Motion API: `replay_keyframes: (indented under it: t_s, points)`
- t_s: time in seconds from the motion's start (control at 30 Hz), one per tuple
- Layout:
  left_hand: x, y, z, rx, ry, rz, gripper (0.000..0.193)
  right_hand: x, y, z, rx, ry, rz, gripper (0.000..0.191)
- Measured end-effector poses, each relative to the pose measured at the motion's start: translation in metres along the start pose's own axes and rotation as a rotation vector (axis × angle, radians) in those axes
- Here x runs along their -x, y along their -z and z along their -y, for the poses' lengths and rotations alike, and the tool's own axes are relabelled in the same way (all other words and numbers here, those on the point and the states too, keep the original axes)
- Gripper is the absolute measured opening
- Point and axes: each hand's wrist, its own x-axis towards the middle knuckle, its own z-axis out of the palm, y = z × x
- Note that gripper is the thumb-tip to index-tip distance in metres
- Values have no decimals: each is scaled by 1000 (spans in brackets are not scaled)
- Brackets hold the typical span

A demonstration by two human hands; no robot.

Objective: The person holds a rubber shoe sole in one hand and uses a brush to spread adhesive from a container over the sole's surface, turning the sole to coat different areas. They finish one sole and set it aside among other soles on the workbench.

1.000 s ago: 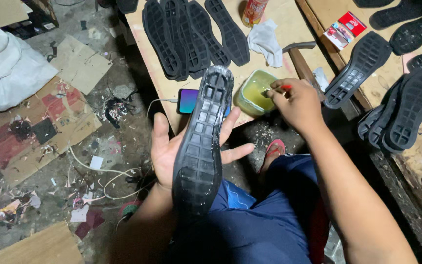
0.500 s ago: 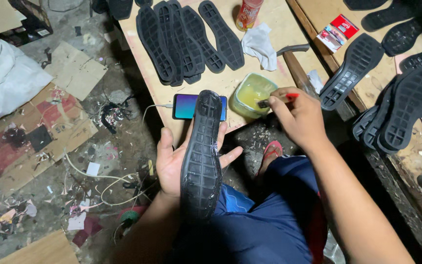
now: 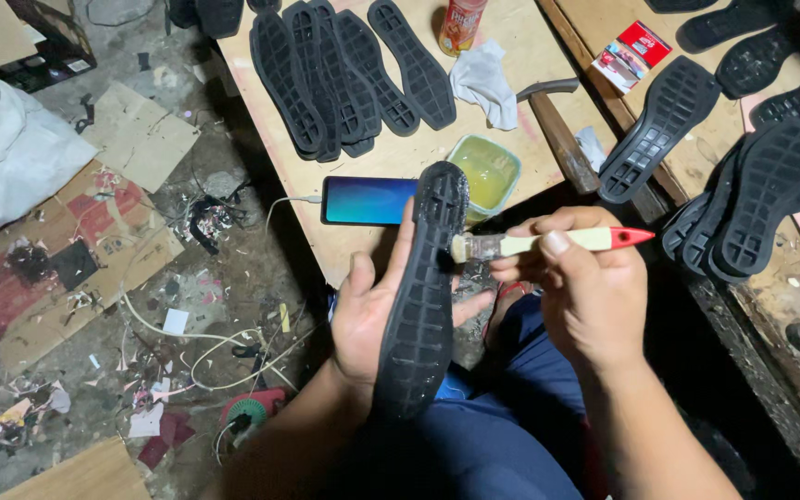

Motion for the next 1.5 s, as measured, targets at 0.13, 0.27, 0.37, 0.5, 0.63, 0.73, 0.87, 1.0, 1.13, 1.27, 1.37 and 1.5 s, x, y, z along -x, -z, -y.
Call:
replay_keyframes:
  t_s: [0.13,0.27,0.37,0.5,0.63,0.73,0.87,1.0,1.13,1.27,1.37,1.5]
  points:
    - [0,-5,10,-12,-24,29,87,2,-20,1,115,113,-23,11]
    - [0,-8,11,152,-62,232,68,6,-31,-1,298,210,-5,9]
    - [-2,-12,11,3,-67,81,82,17,-34,-4,457,304,56,8]
    - [-6,-13,9,-116,-57,-51,94,34,-34,-7,575,315,83,7]
    - [-11,-9,6,-115,-83,-92,94,53,-36,-5,640,349,205,7]
    - [-12,-6,1,23,-23,-54,91,60,-37,2,593,332,324,7]
    - [-4,-10,0,106,52,46,91,44,-34,20,550,335,226,12]
    - [-2,-15,1,139,100,123,93,24,-35,40,875,511,211,18]
    - [-3,-19,-6,54,134,3,98,24,-44,46,990,581,319,19]
    - [-2,-23,-8,67,148,15,98,24,-45,48,1010,622,303,20]
    - [-1,-20,-6,84,154,-19,99,22,-41,49,986,607,342,18]
    - [1,-10,-8,168,168,46,93,19,-36,48,900,545,313,16]
